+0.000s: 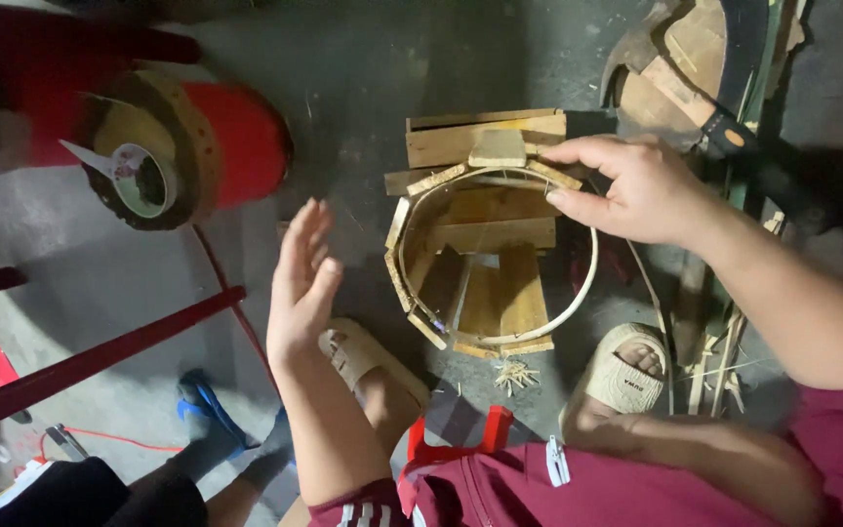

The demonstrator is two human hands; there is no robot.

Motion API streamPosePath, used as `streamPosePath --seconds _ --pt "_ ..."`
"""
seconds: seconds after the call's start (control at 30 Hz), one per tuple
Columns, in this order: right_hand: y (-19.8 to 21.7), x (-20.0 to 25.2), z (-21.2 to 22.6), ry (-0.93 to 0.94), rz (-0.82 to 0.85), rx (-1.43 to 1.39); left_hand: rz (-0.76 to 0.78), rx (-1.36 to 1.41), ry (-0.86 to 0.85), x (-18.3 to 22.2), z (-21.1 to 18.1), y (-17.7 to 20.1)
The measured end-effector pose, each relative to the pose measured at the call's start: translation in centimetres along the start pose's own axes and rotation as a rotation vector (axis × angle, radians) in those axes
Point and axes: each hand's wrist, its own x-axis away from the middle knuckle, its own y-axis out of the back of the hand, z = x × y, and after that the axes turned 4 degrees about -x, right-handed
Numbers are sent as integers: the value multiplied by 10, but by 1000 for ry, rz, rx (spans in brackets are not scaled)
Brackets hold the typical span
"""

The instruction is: Assembling a cylindrical wooden structure by fitting thin wood strips into a circular frame and tapping them into place with a wooden block.

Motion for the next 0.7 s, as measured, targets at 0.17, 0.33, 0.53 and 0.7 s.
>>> streamPosePath --seconds 0.17,0.33,0.53,0.7 --pt "6 -16 20 -41 61 -32 212 -620 244 25 56 -15" --pt "13 -36 52 -73 303 83 268 -94 515 41 86 -52" --pt "7 -51 61 -247 540 175 -120 890 1059 31 89 -109" --pt "0 -59 69 -305 631 204 -169 955 1048 37 100 -133"
